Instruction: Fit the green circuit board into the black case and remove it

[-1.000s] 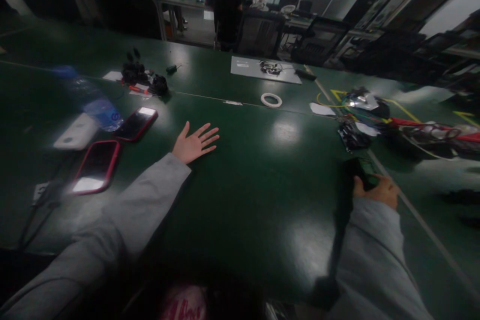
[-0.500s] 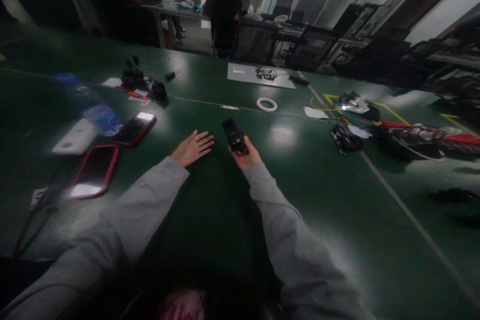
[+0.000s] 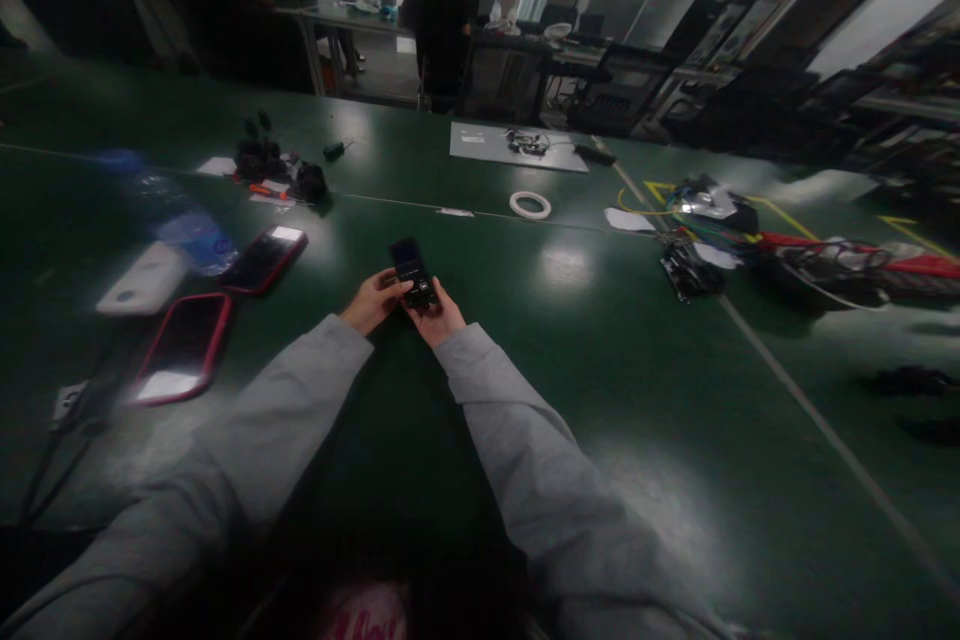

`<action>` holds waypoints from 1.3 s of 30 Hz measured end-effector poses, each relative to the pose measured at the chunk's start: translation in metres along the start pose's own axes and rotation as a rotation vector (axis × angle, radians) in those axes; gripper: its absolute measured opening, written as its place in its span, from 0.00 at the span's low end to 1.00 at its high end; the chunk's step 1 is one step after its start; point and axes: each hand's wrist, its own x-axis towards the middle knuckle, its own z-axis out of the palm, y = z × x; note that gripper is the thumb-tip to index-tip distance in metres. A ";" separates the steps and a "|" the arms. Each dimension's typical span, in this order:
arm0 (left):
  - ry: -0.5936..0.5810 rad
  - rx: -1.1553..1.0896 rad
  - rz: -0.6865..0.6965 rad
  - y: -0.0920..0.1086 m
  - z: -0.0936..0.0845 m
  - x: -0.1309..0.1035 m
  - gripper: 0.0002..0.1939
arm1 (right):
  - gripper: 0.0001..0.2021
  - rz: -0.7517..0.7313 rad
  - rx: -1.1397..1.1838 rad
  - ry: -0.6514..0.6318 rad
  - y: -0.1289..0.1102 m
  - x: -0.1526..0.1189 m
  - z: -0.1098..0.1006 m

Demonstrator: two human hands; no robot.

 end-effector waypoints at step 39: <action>-0.061 0.253 0.042 0.010 -0.012 -0.002 0.30 | 0.30 -0.140 -0.060 0.204 -0.013 -0.007 0.008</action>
